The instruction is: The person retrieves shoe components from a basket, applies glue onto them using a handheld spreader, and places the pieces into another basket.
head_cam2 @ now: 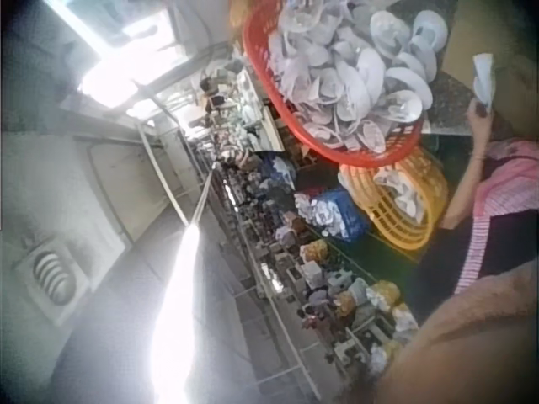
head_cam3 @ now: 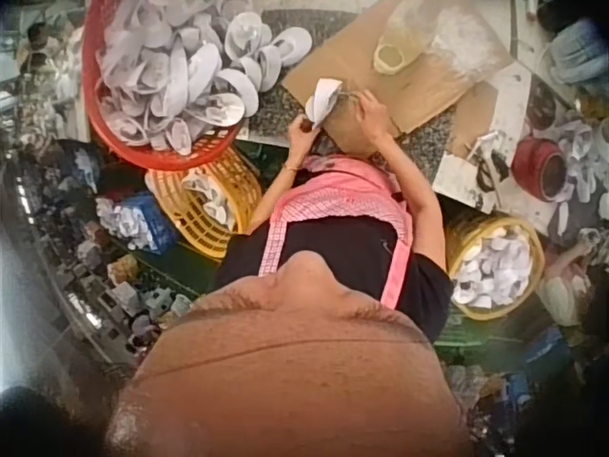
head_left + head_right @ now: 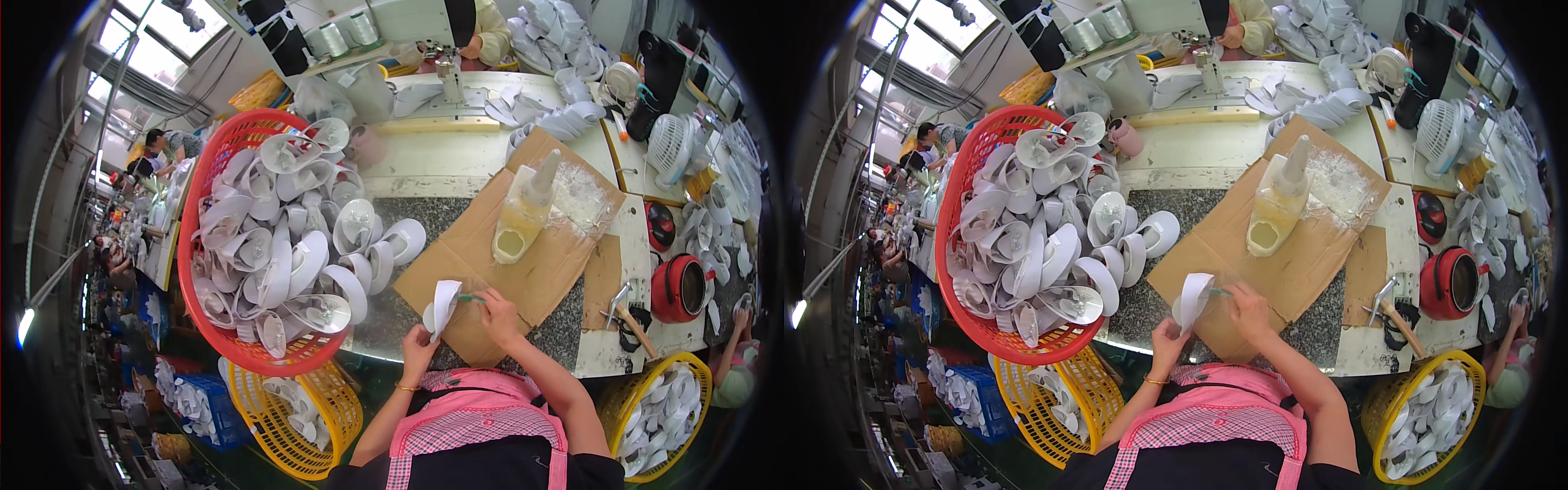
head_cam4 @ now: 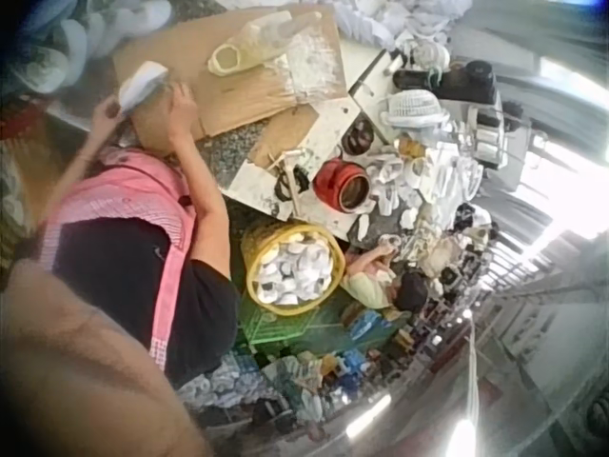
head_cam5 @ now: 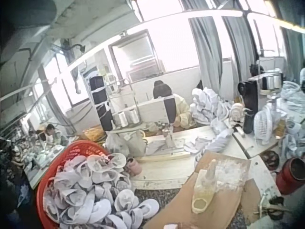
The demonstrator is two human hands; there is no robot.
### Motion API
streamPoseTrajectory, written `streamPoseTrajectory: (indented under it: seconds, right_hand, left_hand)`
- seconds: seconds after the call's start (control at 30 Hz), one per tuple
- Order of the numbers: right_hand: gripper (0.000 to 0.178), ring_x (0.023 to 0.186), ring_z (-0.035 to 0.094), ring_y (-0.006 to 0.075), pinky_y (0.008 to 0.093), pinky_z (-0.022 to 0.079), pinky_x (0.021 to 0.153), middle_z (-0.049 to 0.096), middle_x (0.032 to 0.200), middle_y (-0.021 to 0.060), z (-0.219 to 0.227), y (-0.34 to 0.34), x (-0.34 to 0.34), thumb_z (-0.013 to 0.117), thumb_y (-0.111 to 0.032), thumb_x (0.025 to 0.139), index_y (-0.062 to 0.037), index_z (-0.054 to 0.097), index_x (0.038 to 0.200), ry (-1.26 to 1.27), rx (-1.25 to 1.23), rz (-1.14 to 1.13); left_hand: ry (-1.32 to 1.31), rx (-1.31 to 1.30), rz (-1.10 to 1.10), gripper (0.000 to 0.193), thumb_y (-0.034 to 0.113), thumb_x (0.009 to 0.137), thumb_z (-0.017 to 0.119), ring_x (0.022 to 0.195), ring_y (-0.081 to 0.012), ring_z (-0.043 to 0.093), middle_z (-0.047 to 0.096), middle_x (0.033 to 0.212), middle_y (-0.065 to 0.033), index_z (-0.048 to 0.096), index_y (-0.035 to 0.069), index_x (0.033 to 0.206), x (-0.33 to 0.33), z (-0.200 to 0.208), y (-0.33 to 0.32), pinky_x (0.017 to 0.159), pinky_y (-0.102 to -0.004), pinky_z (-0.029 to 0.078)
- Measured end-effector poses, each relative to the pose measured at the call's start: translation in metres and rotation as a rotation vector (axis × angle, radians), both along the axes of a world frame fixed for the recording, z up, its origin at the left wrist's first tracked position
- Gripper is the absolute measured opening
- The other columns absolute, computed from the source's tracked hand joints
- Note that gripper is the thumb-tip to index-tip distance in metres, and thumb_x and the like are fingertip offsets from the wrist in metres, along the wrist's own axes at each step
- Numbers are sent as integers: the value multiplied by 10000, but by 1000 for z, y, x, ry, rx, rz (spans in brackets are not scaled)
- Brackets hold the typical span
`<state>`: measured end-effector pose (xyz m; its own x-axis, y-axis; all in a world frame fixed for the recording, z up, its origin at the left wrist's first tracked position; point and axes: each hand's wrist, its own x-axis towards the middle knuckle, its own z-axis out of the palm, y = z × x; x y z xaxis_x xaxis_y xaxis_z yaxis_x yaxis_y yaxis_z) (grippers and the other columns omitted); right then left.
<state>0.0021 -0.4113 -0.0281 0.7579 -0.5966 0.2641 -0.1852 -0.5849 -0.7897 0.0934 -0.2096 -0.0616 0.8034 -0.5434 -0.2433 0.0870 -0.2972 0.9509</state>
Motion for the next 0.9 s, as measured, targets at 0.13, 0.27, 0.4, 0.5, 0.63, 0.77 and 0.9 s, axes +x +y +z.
streamPoseTrajectory:
  seconds: [0.13, 0.27, 0.4, 0.5, 0.63, 0.77, 0.9]
  right_hand:
    - [80, 658, 591, 329, 412, 456, 557, 593, 812, 129, -14, 20, -16, 632, -83, 839, -65, 649, 915, 24, 3, 176]
    - [87, 685, 592, 353, 429, 465, 586, 584, 810, 132, -30, 5, -8, 626, -112, 847, -52, 635, 909, 56, 35, 73]
    - [95, 676, 588, 352, 413, 461, 585, 577, 794, 144, -9, -11, 15, 630, -113, 853, -37, 640, 909, -61, -3, -138]
    - [93, 679, 590, 339, 403, 461, 584, 580, 797, 140, -18, 4, -5, 621, -106, 865, -38, 644, 924, -63, -45, 6]
    - [144, 722, 610, 356, 423, 482, 609, 604, 863, 132, -7, -16, -23, 602, -115, 877, -64, 630, 1010, 7, -48, 111]
    - [104, 701, 598, 313, 390, 456, 601, 590, 838, 125, 30, -81, -3, 608, -103, 880, -48, 638, 964, -125, -46, -311]
    - [118, 590, 518, 263, 338, 383, 543, 560, 750, 133, 15, -109, 2, 621, -128, 898, -10, 635, 901, -25, -343, -244]
  left_hand:
    - [-33, -94, -52, 253, -58, 791, 707, 951, -122, 619, 662, 1017, -82, 594, -20, 1014, -9, 18, -6, 876, -275, 489]
    - [24, -30, -84, 268, -33, 815, 705, 971, -123, 610, 653, 1035, -86, 602, -24, 1062, -8, -2, 12, 874, -270, 481]
    - [31, -109, 5, 227, 23, 859, 693, 900, -103, 600, 646, 954, -43, 608, -13, 1067, -2, 4, 10, 798, -238, 473]
    - [-30, -139, 93, 133, 27, 903, 629, 759, -35, 551, 618, 857, 25, 620, -4, 1032, 9, -1, -1, 670, -184, 439]
    - [-115, -148, 24, 128, 73, 931, 616, 758, -37, 570, 652, 862, 5, 622, -4, 1034, 33, 8, -16, 662, -189, 437]
    - [-196, -94, 20, 179, 144, 948, 617, 718, -29, 559, 657, 850, 8, 629, -16, 1027, 53, 42, -41, 645, -188, 445]
    - [-128, -128, 6, 208, 153, 942, 624, 691, -50, 603, 678, 857, -21, 646, -16, 1061, 47, 79, -62, 552, -197, 462]
